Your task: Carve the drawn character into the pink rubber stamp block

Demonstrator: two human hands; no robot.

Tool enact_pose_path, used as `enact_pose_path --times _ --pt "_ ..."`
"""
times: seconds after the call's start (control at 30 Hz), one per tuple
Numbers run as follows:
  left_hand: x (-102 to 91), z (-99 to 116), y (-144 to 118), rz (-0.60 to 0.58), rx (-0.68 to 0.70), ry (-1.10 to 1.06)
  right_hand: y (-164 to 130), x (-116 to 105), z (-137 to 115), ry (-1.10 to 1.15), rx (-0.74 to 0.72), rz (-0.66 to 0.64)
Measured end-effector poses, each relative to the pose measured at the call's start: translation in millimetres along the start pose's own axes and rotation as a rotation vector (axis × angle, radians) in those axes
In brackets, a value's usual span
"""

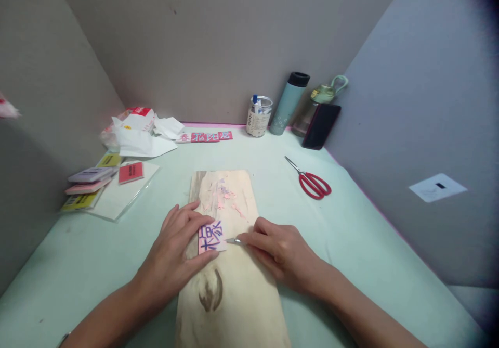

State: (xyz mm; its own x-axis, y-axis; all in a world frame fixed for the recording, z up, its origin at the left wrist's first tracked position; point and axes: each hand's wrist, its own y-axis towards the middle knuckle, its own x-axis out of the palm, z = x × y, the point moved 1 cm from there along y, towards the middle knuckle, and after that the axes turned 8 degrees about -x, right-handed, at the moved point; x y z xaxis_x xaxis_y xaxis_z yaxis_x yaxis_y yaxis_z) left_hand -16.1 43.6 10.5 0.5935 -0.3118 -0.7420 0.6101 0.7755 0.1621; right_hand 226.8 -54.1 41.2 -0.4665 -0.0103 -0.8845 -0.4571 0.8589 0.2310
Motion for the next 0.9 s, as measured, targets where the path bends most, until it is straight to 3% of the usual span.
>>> enact_pose_path --times 0.27,0.9 --pt "0.6 -1.0 -0.8 -0.003 -0.001 -0.009 -0.4 -4.7 -1.7 0.052 0.000 -0.011" --pt "0.8 -1.2 -2.0 -0.003 -0.007 -0.016 4.1 0.0 -6.2 -0.059 -0.017 0.003"
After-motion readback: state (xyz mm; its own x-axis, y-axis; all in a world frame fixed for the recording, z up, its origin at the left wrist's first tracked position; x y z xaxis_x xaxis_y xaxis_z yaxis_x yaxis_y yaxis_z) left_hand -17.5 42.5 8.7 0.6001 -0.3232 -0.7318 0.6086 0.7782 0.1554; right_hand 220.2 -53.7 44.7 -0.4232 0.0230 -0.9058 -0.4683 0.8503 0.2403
